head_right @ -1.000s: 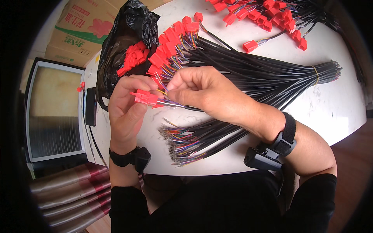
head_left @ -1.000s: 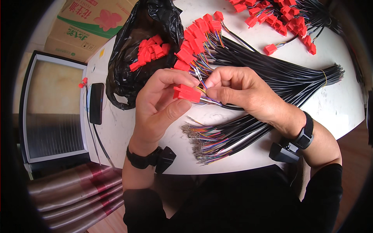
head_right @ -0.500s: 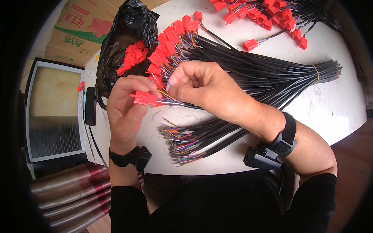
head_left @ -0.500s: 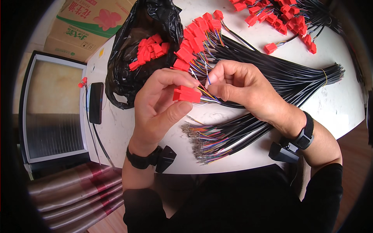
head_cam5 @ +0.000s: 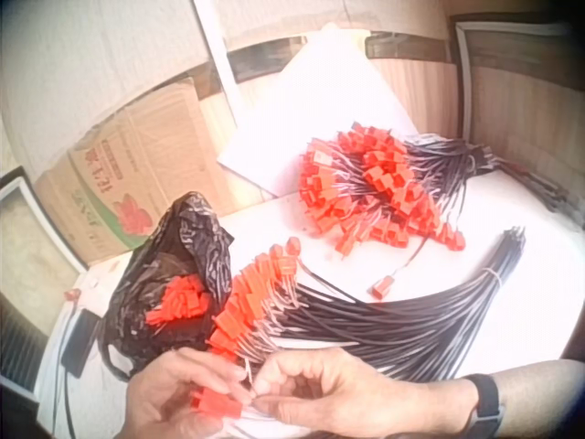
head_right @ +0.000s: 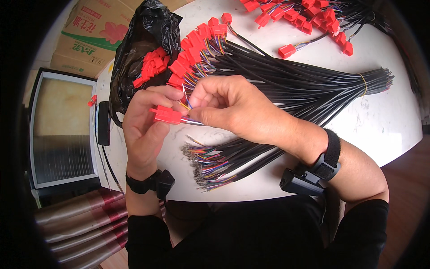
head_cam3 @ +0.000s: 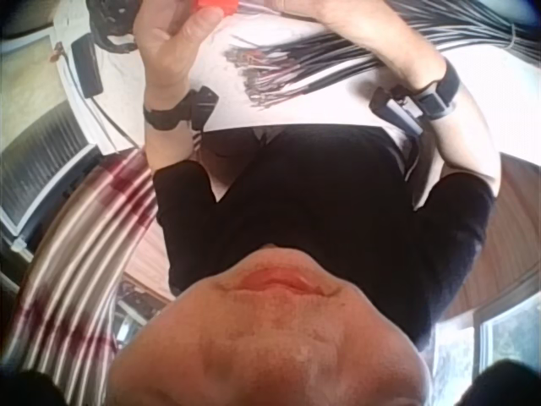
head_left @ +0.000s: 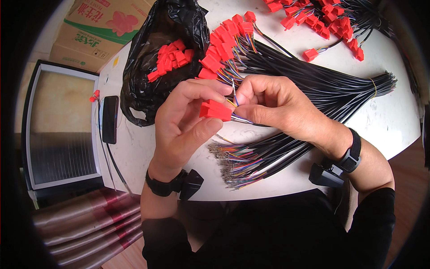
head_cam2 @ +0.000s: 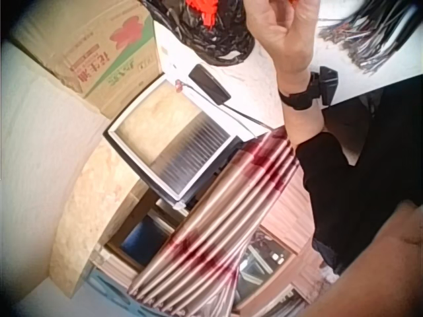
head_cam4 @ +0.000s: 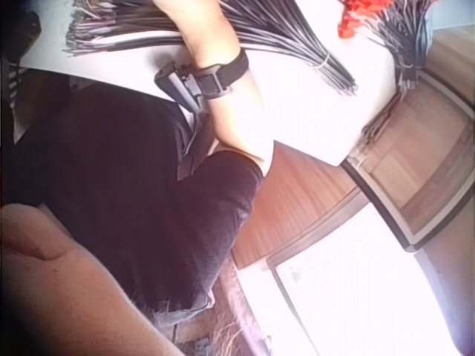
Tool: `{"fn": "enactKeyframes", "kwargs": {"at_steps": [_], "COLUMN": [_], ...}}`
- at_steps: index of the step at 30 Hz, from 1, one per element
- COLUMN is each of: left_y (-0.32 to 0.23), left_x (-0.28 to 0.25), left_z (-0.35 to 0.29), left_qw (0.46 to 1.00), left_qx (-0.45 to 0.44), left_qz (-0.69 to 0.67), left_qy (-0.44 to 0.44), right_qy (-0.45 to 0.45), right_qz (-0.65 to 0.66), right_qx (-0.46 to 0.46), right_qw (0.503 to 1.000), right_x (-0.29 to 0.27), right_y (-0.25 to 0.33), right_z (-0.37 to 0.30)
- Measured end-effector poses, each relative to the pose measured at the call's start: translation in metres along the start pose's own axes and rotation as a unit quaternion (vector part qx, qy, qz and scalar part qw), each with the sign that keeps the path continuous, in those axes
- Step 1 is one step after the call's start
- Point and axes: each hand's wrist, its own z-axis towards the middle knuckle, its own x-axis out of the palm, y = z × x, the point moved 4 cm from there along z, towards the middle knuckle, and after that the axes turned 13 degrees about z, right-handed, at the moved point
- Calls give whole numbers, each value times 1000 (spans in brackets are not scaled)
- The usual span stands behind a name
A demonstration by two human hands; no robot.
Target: Insert electrical wires into red connector housings to assemble wire harnesses.
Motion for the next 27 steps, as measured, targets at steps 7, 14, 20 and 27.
{"fn": "enactKeyframes", "kwargs": {"at_steps": [7,14,20,27], "left_y": [2,3,5,6], "left_x": [-1,-1,1,5], "left_z": [1,2,1,2], "left_qw": [999,999,998,996], "left_qx": [-49,-26,-45,-74], "left_qz": [9,34,29,8], "left_qy": [-2,-3,-19,-44], "right_qy": [-11,-31,-33,-26], "right_qz": [53,94,84,106], "right_qx": [-6,31,29,32], "right_qw": [998,995,996,993], "right_x": [1,-4,-3,-2], "right_y": [1,0,3,4], "right_z": [1,2,1,1]}}
